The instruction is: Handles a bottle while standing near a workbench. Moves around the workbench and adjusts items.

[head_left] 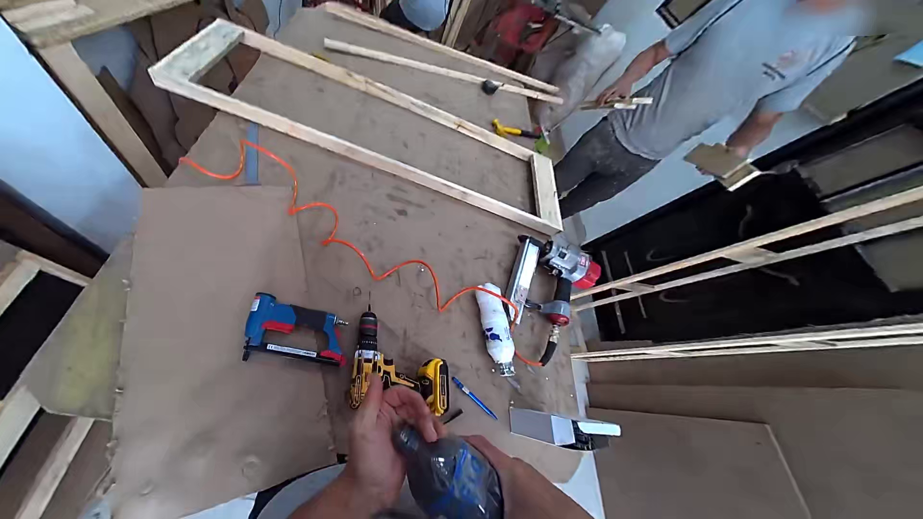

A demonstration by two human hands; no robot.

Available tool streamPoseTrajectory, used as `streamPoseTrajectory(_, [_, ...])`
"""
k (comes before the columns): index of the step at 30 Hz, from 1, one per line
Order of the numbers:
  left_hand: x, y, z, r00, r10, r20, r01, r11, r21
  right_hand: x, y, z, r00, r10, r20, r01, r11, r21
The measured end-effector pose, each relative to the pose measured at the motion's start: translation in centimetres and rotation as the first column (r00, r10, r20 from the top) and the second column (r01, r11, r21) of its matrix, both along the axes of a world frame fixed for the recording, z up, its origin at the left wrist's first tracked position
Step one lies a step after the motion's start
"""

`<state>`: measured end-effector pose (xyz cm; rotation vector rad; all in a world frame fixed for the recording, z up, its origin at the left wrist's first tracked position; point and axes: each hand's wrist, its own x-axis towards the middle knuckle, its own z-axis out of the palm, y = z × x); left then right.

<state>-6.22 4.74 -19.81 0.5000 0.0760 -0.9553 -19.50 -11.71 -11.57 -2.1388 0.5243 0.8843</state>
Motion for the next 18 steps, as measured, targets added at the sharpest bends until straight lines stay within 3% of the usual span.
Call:
streamPoseTrajectory(3, [0.8,-0.7,-0.8,0.992,-0.01,-0.129,0.022,0.995,0.098,0.3,-0.2,-1.8,0.998,-0.042,-0.043,0.042,0.999,0.017])
streamPoseTrajectory(6, [1.5,-0.4,0.6,0.984,-0.029,-0.173,0.027,1.0,-0.012,0.5,0.1,0.2,0.999,-0.037,0.037,0.038,0.999,-0.03])
streamPoseTrajectory(9, [2.3,-1.7,-0.1,0.969,-0.047,-0.244,0.064,0.996,0.063,0.2,-0.4,-1.2,0.995,-0.095,0.013,0.095,0.995,-0.001])
streamPoseTrajectory(14, [2.1,-1.1,0.9,0.974,-0.094,-0.205,0.09,0.996,-0.029,-0.2,0.0,0.3,0.994,-0.076,0.082,0.081,0.995,-0.058])
streamPoseTrajectory(18, [2.4,-2.2,0.0,0.967,-0.105,-0.231,0.142,0.979,0.146,-0.7,-0.6,-1.8,0.992,-0.123,0.033,0.124,0.991,-0.043])
